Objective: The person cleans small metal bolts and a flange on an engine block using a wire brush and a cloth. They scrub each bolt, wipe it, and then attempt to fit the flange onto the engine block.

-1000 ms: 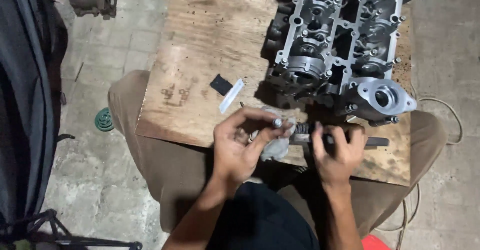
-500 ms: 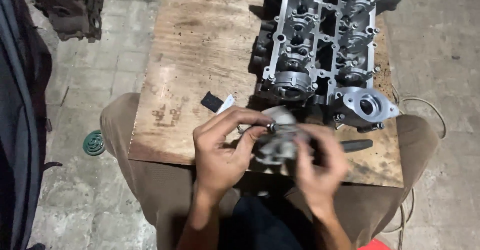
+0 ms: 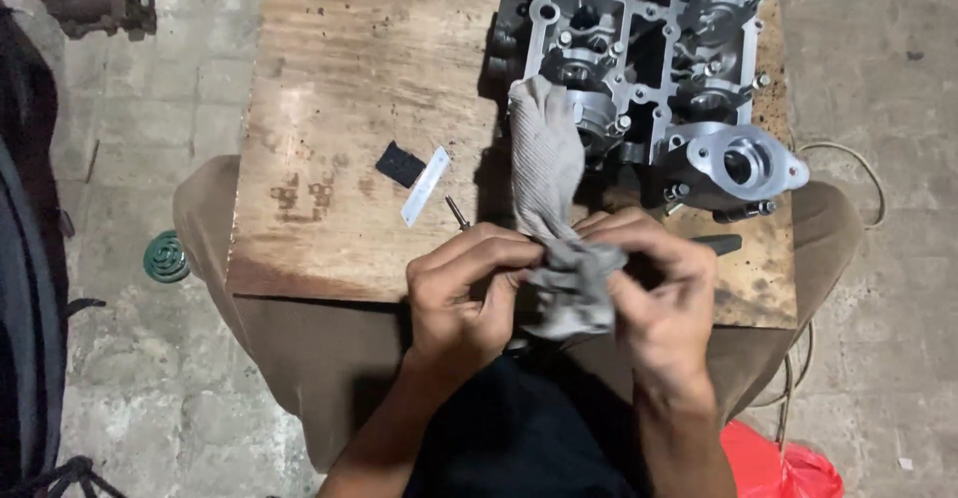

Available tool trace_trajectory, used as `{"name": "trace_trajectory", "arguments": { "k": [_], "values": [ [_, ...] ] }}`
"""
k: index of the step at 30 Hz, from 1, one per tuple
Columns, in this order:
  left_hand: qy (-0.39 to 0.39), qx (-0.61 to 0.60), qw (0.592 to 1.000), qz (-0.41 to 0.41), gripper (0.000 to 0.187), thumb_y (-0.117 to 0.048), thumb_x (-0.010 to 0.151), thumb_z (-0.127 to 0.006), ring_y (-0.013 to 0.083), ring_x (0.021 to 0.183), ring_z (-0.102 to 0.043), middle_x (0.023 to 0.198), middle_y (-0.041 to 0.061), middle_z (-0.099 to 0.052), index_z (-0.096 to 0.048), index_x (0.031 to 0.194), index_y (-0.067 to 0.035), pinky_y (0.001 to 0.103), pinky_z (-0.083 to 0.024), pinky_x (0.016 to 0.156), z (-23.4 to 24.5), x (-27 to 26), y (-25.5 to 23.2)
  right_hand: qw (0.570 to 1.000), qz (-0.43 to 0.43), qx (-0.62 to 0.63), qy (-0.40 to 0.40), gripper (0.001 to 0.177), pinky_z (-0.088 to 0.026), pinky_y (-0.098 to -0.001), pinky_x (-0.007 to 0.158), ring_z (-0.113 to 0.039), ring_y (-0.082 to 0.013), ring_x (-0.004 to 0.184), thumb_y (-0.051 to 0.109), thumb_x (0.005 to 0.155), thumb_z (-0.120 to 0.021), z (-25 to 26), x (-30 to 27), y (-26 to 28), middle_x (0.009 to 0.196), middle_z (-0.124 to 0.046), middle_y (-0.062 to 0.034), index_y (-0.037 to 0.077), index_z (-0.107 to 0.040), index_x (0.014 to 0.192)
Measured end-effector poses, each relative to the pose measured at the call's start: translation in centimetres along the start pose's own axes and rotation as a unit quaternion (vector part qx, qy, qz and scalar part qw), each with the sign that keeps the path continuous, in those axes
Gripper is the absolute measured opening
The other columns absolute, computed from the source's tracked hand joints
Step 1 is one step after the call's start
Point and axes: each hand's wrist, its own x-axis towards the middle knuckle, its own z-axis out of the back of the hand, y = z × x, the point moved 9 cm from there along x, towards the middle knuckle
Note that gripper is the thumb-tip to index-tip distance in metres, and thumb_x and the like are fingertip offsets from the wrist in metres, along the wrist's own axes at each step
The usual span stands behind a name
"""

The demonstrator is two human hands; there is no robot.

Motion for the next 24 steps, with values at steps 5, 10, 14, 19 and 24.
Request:
{"name": "trace_trajectory", "arguments": {
  "k": [5,10,14,19,24],
  "values": [
    [-0.037,-0.004,0.999,-0.016,0.015,0.010,0.084,-0.068,0.0172,0.068,-0.067,0.080,0.006,-0.072,-0.074,0.086,-0.004,0.027,-0.057,0.067,0.6,0.4,-0.3,0.976,-0.011,0.216,-0.035,0.026,-0.054,-0.0285,0.075,-0.064,-0.0179,0.086,0.016,0.081,-0.078,1.3,0.3,-1.5,0.096,-0.067,-0.0135,0.002,-0.065,0.099],
    [-0.098,0.137,0.966,-0.196,0.018,-0.003,0.098,-0.061,0.0327,0.063,-0.068,0.075,0.012,-0.067,-0.068,0.081,-0.001,0.041,-0.061,0.065,-0.2,-0.6,-4.2,0.981,0.157,-0.111,0.012,0.036,-0.055,-0.0434,0.083,-0.071,-0.0340,0.093,0.021,0.078,-0.086,-1.5,-0.1,3.9,0.095,-0.072,-0.0241,-0.005,-0.073,0.099],
    [-0.040,0.066,0.994,-0.082,0.008,0.000,0.087,-0.061,0.0275,0.070,-0.069,0.083,0.012,-0.070,-0.068,0.083,0.001,0.035,-0.059,0.068,0.2,-1.5,-2.7,0.993,0.110,-0.032,0.034,0.019,-0.057,-0.0383,0.083,-0.070,-0.0285,0.086,0.008,0.078,-0.079,-1.5,-0.9,3.8,0.088,-0.071,-0.0175,-0.005,-0.072,0.089],
    [0.002,0.051,0.998,0.023,0.020,0.017,0.064,-0.061,0.0169,0.066,-0.063,0.078,0.008,-0.071,-0.067,0.076,0.002,0.025,-0.050,0.061,0.0,-2.1,-1.0,0.990,-0.040,0.099,0.096,0.029,-0.048,-0.0257,0.076,-0.062,-0.0187,0.085,-0.002,0.072,-0.059,-1.5,-1.2,0.0,0.099,-0.072,-0.0153,-0.003,-0.071,0.098],
    [-0.045,0.218,0.971,-0.084,0.011,0.010,0.065,-0.067,0.0257,0.073,-0.072,0.077,0.013,-0.074,-0.071,0.074,0.005,0.035,-0.062,0.072,0.3,-3.1,-2.1,0.991,0.044,-0.017,0.122,0.023,-0.055,-0.0325,0.084,-0.067,-0.0223,0.091,0.002,0.071,-0.074,-3.2,-1.5,2.1,0.097,-0.073,-0.0125,0.000,-0.074,0.093]
  ]
}}
